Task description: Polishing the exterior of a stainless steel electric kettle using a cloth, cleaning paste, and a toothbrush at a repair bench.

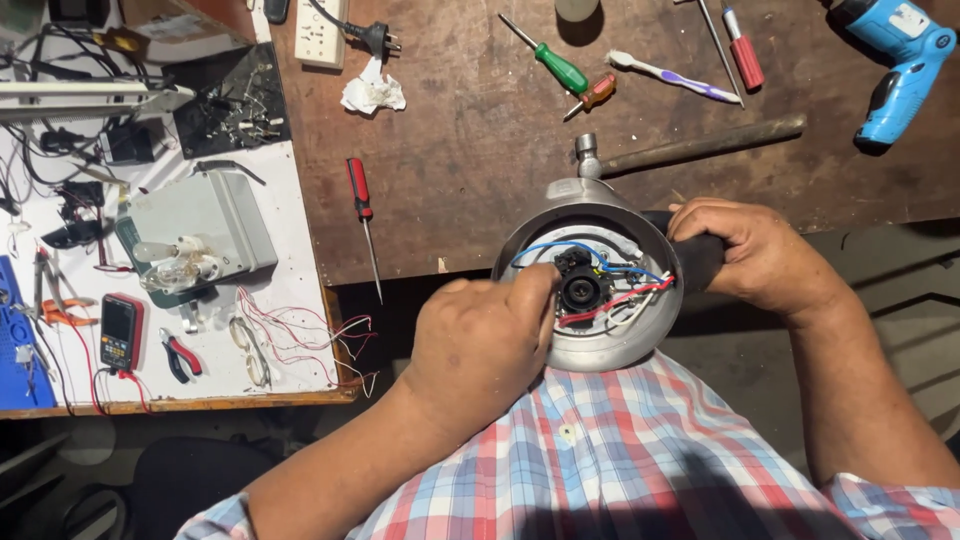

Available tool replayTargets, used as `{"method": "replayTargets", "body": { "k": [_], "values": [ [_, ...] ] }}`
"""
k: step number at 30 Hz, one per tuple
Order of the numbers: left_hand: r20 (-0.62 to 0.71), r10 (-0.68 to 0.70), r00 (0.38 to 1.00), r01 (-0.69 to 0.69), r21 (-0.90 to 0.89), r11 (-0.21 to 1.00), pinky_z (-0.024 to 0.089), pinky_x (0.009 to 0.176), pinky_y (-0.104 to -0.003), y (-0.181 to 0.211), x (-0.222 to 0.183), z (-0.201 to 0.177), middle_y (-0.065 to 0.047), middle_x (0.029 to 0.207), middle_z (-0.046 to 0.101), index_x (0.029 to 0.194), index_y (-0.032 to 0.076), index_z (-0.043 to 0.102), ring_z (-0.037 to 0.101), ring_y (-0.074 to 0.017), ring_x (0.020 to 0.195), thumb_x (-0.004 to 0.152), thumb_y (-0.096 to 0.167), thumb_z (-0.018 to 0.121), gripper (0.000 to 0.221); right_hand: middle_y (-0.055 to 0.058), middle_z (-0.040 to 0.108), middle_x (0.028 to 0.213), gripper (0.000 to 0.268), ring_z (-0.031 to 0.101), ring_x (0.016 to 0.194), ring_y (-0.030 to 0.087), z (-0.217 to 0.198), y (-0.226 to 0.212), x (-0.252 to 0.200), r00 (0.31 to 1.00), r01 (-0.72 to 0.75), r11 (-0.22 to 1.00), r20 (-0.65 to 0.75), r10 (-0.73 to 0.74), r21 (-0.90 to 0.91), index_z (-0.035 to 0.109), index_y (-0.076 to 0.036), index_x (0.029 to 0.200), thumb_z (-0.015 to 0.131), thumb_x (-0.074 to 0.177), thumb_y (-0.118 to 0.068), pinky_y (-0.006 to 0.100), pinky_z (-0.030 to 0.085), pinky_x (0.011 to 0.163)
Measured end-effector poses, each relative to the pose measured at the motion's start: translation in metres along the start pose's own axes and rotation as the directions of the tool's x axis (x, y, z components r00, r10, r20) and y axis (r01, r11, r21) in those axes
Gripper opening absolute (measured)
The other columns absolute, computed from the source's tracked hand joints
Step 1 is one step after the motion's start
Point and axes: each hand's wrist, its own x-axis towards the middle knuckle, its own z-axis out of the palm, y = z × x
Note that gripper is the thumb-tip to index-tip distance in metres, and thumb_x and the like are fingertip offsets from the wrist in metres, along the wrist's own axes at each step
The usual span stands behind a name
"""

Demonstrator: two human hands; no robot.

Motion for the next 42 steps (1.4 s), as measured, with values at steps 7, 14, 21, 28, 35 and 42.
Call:
{"method": "replayTargets", "body": {
  "k": [7,14,21,28,35,42],
  "values": [
    [-0.068,-0.077,0.995,0.087,0.145,0.986,0.049,0.058,-0.050,-0.002,0.013,-0.001,-0.008,0.096,0.057,0.090,0.014,0.068,0.056,-0.0336,0.072,0.097,0.012,0.078,0.013,0.000,0.073,0.095,0.021,0.069,0.094,0.017,-0.002,0.000,0.001,1.000,0.015,1.000,0.019,-0.015,0.005,0.074,-0.010,0.094,0.093,0.097,-0.017,0.044,0.056,0.124],
    [-0.054,-0.012,0.998,0.012,-0.006,1.000,0.050,0.121,-0.072,-0.013,0.016,0.001,-0.029,0.175,0.058,0.103,0.011,0.076,0.063,-0.0531,0.161,0.103,0.015,0.089,0.013,0.002,0.072,0.095,0.021,0.072,0.096,0.019,-0.003,-0.001,0.001,1.000,-0.004,1.000,0.031,0.003,0.006,0.072,-0.010,0.092,0.093,0.096,-0.015,0.042,0.056,0.120],
    [-0.083,-0.003,0.997,-0.012,-0.176,0.984,0.040,0.132,-0.079,-0.021,0.015,0.016,-0.013,0.165,0.070,0.104,0.009,0.084,0.066,-0.0420,0.158,0.106,0.007,0.084,0.003,0.001,0.076,0.096,0.019,0.073,0.093,0.015,-0.010,-0.003,0.003,0.995,-0.064,0.998,0.073,0.065,-0.007,0.076,-0.011,0.093,0.095,0.093,-0.011,0.032,0.059,0.090],
    [-0.106,-0.013,0.994,-0.014,-0.253,0.967,0.045,0.129,-0.069,-0.019,0.017,0.022,-0.016,0.162,0.073,0.101,0.008,0.081,0.072,-0.0408,0.153,0.104,0.001,0.084,0.009,-0.002,0.072,0.087,0.020,0.067,0.084,0.016,-0.015,-0.010,0.009,0.993,-0.003,0.994,0.114,0.016,-0.108,0.072,-0.012,0.088,0.091,0.094,-0.009,0.033,0.055,0.081],
    [0.009,0.042,0.999,-0.040,-0.119,0.992,0.050,0.123,-0.068,-0.024,0.003,-0.019,-0.023,0.170,0.066,0.127,0.016,0.084,0.069,-0.0466,0.156,0.117,0.030,0.082,0.017,0.002,0.072,0.095,0.023,0.069,0.088,0.015,-0.009,0.003,0.002,0.998,0.009,0.999,0.070,-0.006,-0.044,0.072,-0.010,0.092,0.085,0.104,-0.024,0.031,0.055,0.085],
    [0.032,0.107,0.994,-0.105,-0.067,0.992,0.046,0.085,-0.053,-0.018,-0.002,-0.033,-0.007,0.114,0.068,0.117,0.014,0.081,0.067,-0.0341,0.099,0.120,0.038,0.071,0.025,0.003,0.076,0.101,0.019,0.073,0.095,0.017,-0.014,0.004,0.000,0.996,-0.069,0.998,0.052,0.069,0.003,0.077,-0.009,0.095,0.095,0.091,-0.010,0.032,0.058,0.092]
  ]
}}
